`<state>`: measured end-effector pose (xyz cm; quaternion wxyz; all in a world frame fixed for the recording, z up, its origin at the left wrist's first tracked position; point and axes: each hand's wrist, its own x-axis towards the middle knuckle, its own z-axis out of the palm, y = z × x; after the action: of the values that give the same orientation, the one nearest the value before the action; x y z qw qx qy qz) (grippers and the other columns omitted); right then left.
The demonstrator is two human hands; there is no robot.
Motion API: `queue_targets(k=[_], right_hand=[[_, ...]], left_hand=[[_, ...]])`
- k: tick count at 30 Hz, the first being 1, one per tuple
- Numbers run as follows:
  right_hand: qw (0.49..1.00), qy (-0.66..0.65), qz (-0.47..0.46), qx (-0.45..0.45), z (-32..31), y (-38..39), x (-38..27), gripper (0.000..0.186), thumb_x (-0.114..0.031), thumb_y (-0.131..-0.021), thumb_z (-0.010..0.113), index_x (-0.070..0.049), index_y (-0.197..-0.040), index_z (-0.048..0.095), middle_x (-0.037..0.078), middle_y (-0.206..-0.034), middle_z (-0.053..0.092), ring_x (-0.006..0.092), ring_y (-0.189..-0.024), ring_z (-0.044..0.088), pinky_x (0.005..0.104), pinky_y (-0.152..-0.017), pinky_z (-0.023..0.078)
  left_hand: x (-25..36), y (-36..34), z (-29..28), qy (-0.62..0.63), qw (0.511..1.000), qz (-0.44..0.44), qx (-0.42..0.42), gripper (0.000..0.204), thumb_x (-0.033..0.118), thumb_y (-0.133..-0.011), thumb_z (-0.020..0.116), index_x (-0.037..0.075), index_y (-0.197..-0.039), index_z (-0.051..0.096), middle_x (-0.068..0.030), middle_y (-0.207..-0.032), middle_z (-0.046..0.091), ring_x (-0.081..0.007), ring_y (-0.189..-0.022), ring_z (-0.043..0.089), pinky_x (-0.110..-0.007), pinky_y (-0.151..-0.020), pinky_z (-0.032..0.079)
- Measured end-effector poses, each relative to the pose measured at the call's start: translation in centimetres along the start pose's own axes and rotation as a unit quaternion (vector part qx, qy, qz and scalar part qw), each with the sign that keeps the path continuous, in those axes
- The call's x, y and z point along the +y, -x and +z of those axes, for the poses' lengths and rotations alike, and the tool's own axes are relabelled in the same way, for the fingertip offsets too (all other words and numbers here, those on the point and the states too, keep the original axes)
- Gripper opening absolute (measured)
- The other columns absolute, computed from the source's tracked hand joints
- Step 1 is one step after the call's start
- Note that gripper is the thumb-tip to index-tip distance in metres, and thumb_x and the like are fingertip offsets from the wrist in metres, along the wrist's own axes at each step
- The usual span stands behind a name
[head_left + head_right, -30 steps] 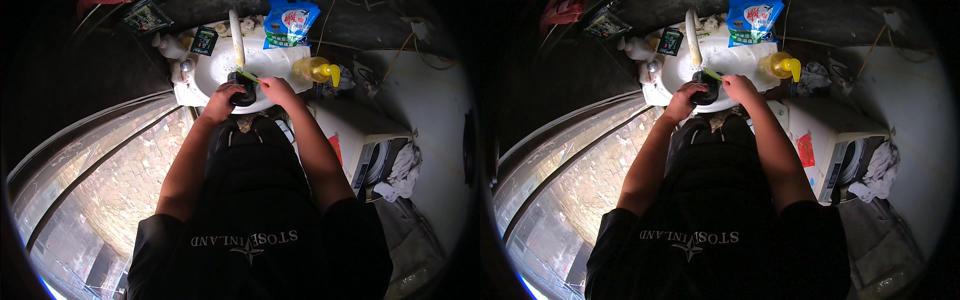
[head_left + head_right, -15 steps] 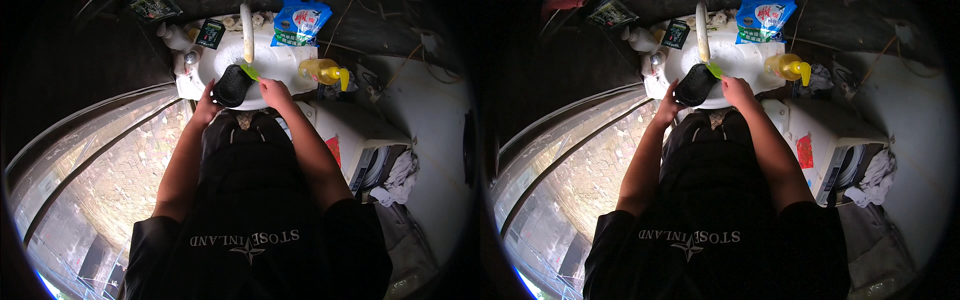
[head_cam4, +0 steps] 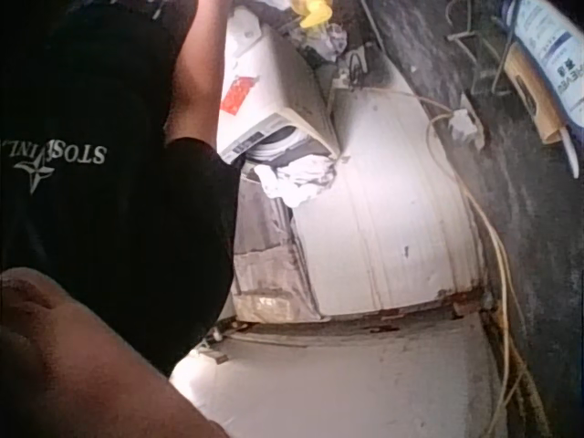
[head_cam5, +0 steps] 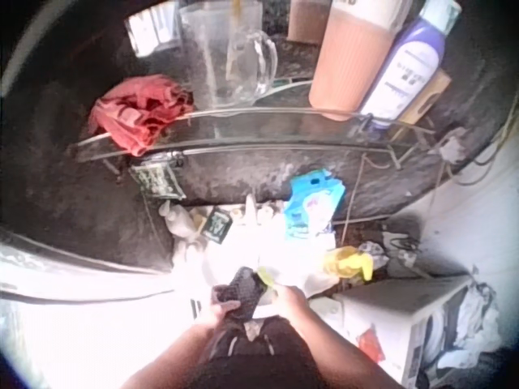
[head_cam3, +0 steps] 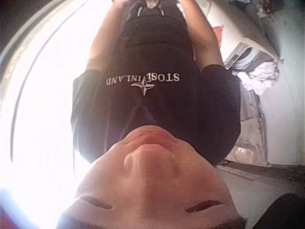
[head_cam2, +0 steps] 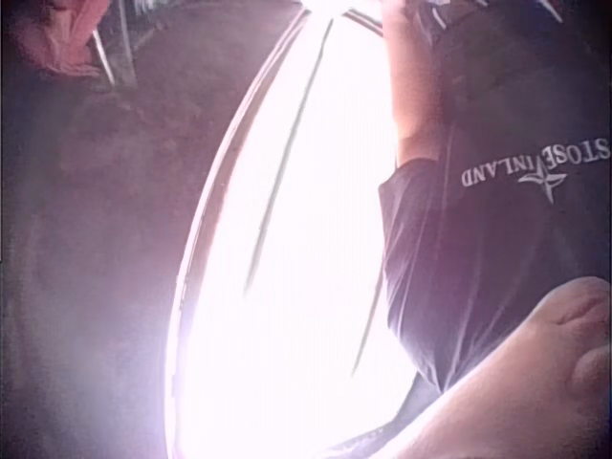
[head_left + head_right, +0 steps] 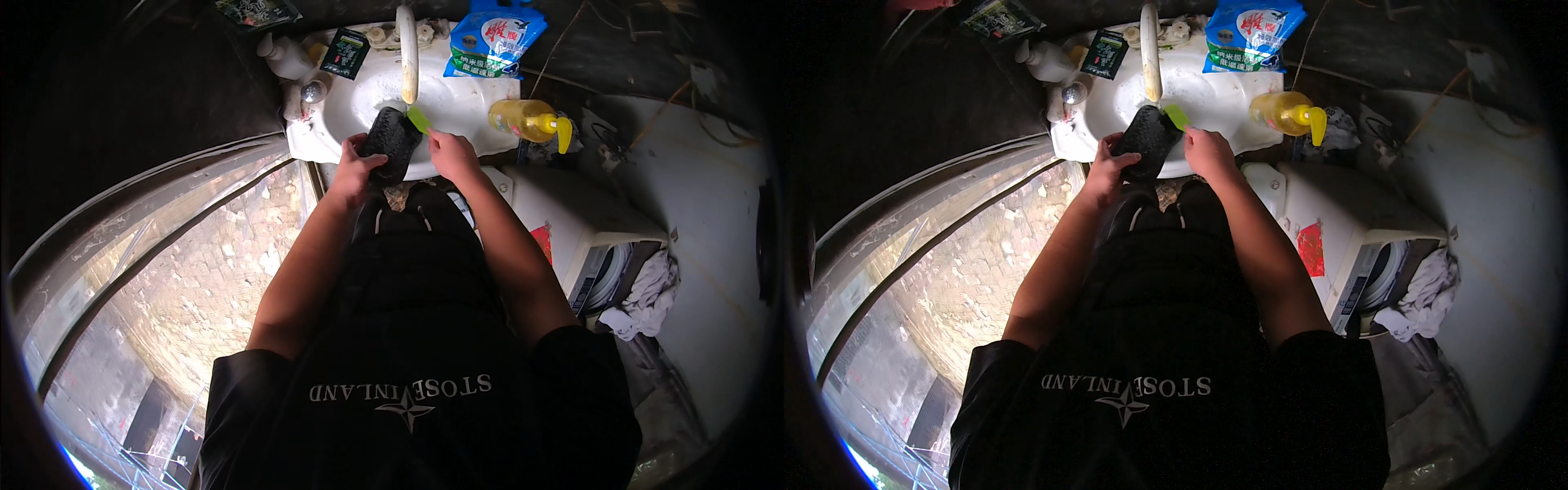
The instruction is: The person scrubs a black shoe with a green brush and soap in a white sink. They repeatedly scrub the shoe's surface and rinse it under running water from the faucet.
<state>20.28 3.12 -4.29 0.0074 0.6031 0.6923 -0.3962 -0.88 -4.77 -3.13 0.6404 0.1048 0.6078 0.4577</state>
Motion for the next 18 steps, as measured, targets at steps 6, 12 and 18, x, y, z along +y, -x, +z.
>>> queue_targets(k=[6, 12, 18], right_hand=[[1.0, -0.023, -0.002, 0.009, -1.1, 1.4, 0.5, 0.033, -0.024, -0.098, 0.056, -0.02, -0.128, 0.07, 0.019, -0.086, 0.071, 0.0396, -0.083, 0.069, 0.0495, -0.075, 0.054], [0.996, 0.036, -0.082, 0.0, 1.1, 1.7, -0.8, 0.032, -0.023, -0.097, 0.057, -0.019, -0.126, 0.07, 0.019, -0.086, 0.071, 0.0394, -0.085, 0.069, 0.0501, -0.079, 0.055], [1.0, -0.005, -0.012, 0.012, 0.1, 0.0, 1.3, 0.031, -0.022, -0.095, 0.059, -0.019, -0.123, 0.071, 0.019, -0.086, 0.072, 0.041, -0.083, 0.069, 0.051, -0.076, 0.056]], left_hand=[[1.3, -1.2, -2.4, 0.13, 0.986, -0.101, -0.038, 0.057, -0.006, -0.078, 0.073, -0.003, -0.133, 0.056, -0.0164, -0.116, 0.067, -0.0302, -0.103, 0.068, -0.043, -0.091, 0.057], [1.2, -3.6, -3.6, 0.106, 0.983, -0.147, -0.03, 0.064, -0.006, -0.076, 0.07, -0.002, -0.137, 0.055, -0.017, -0.12, 0.066, -0.0329, -0.106, 0.068, -0.044, -0.09, 0.059], [0.9, -5.1, -5.1, 0.061, 0.982, -0.151, -0.095, 0.066, -0.004, -0.076, 0.07, 0.001, -0.139, 0.054, -0.0178, -0.121, 0.065, -0.0331, -0.106, 0.068, -0.045, -0.091, 0.06]])
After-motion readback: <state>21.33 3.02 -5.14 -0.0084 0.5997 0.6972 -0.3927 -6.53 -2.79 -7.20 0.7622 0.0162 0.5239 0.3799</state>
